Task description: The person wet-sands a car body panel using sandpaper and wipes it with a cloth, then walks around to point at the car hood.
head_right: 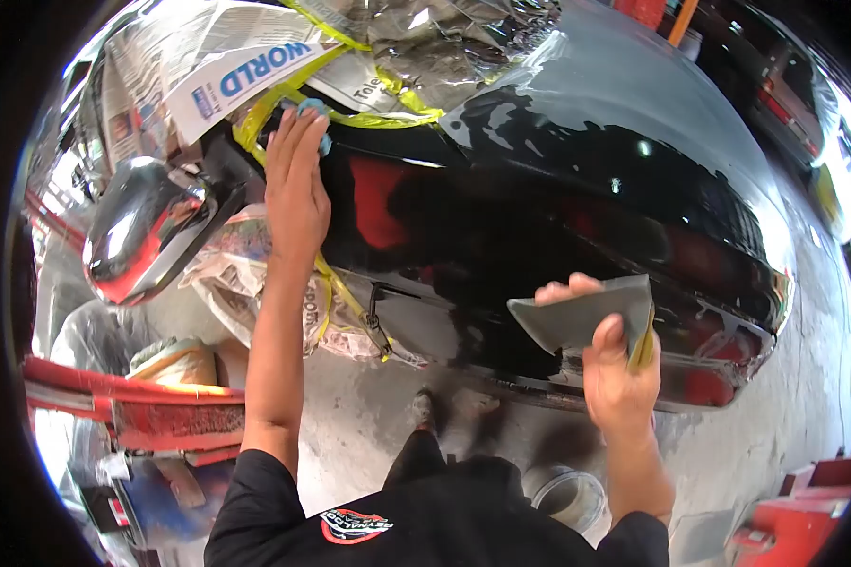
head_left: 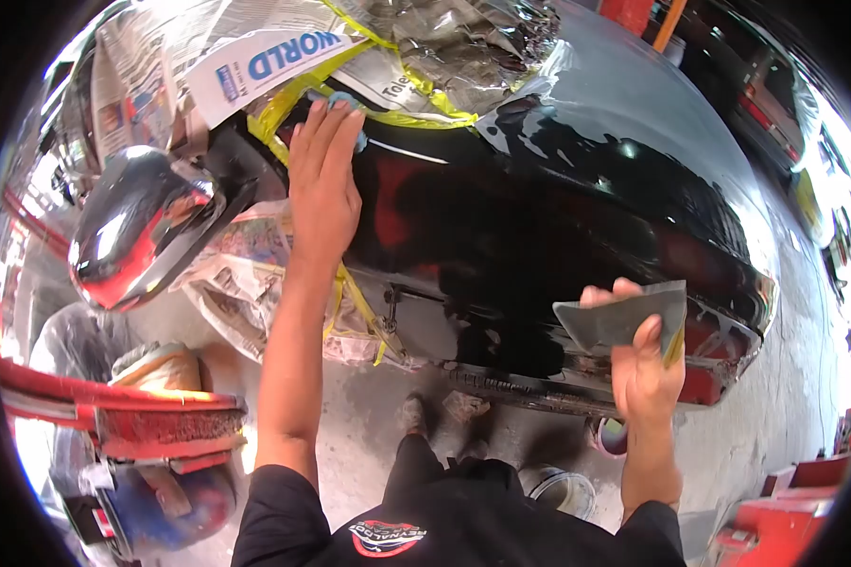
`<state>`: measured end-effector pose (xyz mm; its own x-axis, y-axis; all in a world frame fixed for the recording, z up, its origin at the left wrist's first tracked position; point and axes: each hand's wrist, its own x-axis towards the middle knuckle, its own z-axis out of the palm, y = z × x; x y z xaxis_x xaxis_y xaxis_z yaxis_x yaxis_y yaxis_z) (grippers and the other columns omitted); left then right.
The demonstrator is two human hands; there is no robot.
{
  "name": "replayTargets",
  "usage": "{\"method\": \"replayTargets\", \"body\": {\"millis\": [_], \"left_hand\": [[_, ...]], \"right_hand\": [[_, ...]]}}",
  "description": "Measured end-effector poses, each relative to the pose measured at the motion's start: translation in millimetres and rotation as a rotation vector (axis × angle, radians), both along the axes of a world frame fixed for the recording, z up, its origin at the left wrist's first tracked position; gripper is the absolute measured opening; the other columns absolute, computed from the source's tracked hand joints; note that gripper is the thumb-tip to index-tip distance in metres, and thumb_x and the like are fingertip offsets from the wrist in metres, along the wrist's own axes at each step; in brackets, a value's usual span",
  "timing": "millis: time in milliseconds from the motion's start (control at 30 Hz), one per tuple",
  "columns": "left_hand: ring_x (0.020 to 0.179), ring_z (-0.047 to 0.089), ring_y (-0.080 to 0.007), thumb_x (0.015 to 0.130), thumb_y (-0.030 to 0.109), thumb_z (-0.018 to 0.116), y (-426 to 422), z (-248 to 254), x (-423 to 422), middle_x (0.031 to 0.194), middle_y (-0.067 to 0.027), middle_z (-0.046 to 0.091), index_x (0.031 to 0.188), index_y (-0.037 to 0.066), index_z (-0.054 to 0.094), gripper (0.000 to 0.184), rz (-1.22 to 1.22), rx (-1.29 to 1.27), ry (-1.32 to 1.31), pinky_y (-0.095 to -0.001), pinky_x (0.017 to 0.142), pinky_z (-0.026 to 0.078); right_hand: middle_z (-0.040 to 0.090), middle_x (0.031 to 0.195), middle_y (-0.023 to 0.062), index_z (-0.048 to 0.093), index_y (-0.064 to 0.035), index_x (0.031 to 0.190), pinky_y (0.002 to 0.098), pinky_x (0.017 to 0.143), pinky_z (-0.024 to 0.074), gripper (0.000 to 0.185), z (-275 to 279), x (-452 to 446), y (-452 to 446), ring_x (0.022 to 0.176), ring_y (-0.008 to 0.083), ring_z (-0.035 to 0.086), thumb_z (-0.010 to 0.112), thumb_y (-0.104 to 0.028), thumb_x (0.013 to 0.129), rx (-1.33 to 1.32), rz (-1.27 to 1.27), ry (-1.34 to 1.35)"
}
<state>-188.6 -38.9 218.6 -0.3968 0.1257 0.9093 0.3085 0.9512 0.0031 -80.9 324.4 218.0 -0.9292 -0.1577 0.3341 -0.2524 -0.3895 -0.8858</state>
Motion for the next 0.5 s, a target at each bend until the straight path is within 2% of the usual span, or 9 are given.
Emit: {"method": "replayTargets", "body": {"millis": [67,100,167,233,333,367,433,500], "left_hand": [[0.141,0.046,-0.0378,0.099,0.000,0.047,7.5,-10.7,1.4,0.142,-0.0159,0.058,0.136,0.006,0.059,0.040,-0.034,0.044,0.009,-0.0513,0.117,0.031],[0.142,0.045,-0.0383,0.099,-0.001,0.047,11.8,-16.5,4.5,0.143,-0.0167,0.057,0.137,0.006,0.059,0.041,-0.044,0.065,0.012,-0.0516,0.118,0.031],[0.143,0.044,-0.0387,0.098,-0.003,0.047,14.2,-27.2,14.4,0.145,-0.0166,0.057,0.136,0.004,0.060,0.041,-0.091,0.059,-0.066,-0.0518,0.117,0.032],[0.133,0.054,-0.0413,0.096,-0.002,0.050,5.4,-39.3,21.8,0.138,-0.0206,0.061,0.132,0.001,0.062,0.038,-0.163,0.015,-0.042,-0.0502,0.112,0.039],[0.118,0.063,-0.0412,0.097,-0.001,0.051,-12.7,-40.5,45.8,0.128,-0.0250,0.065,0.127,-0.004,0.064,0.033,-0.305,0.200,-0.034,-0.0464,0.105,0.047],[0.115,0.064,-0.0402,0.098,0.000,0.050,-17.9,-41.3,53.6,0.126,-0.0258,0.065,0.127,-0.005,0.063,0.032,-0.302,0.275,-0.028,-0.0455,0.103,0.048],[0.109,0.066,-0.0380,0.100,0.001,0.048,-27.5,-44.7,70.0,0.120,-0.0275,0.067,0.126,-0.008,0.062,0.030,-0.289,0.427,-0.018,-0.0438,0.100,0.050],[0.106,0.068,-0.0373,0.101,-0.001,0.047,-38.5,-46.1,82.9,0.120,-0.0272,0.067,0.124,-0.009,0.061,0.028,-0.301,0.509,-0.015,-0.0435,0.096,0.051]], "right_hand": [[0.068,0.122,0.0226,0.054,0.0093,0.133,0.0451,0.107,0.0472,0.057,17.0,-19.1,-24.7,0.121,0.0306,0.063,0.056,-0.039,0.104,0.128,-0.093,0.159],[0.069,0.123,0.0206,0.058,0.0064,0.131,0.0461,0.110,0.0439,0.051,23.7,-28.0,-40.7,0.123,0.0321,0.062,0.057,-0.038,0.104,0.248,-0.177,0.280],[0.068,0.127,0.0195,0.061,0.0016,0.131,0.0491,0.112,0.0410,0.044,28.1,-61.2,-68.3,0.125,0.0382,0.060,0.066,-0.028,0.099,0.671,-0.408,0.813],[0.060,0.138,0.0200,0.062,-0.0060,0.136,0.0536,0.114,0.0372,0.055,35.4,-71.0,-98.6,0.130,0.0407,0.054,0.069,-0.010,0.081,1.005,-0.462,0.998],[0.054,0.146,0.0186,0.058,-0.0093,0.143,0.0538,0.119,0.0311,0.052,4.9,-78.8,-130.7,0.139,0.0369,0.046,0.054,-0.008,0.091,1.379,-0.464,1.028],[0.051,0.150,0.0191,0.055,-0.0055,0.144,0.0529,0.120,0.0290,0.053,-4.7,-76.0,-138.9,0.141,0.0364,0.045,0.053,-0.006,0.091,1.453,-0.544,1.023],[0.048,0.153,0.0199,0.053,0.0000,0.144,0.0526,0.121,0.0273,0.053,-15.6,-77.4,-148.9,0.143,0.0365,0.044,0.050,-0.004,0.091,1.534,-0.610,0.997],[0.049,0.152,0.0203,0.052,0.0025,0.144,0.0532,0.120,0.0280,0.054,-0.3,-84.3,-172.5,0.142,0.0372,0.044,0.050,-0.004,0.091,1.511,-0.558,1.033]]}}
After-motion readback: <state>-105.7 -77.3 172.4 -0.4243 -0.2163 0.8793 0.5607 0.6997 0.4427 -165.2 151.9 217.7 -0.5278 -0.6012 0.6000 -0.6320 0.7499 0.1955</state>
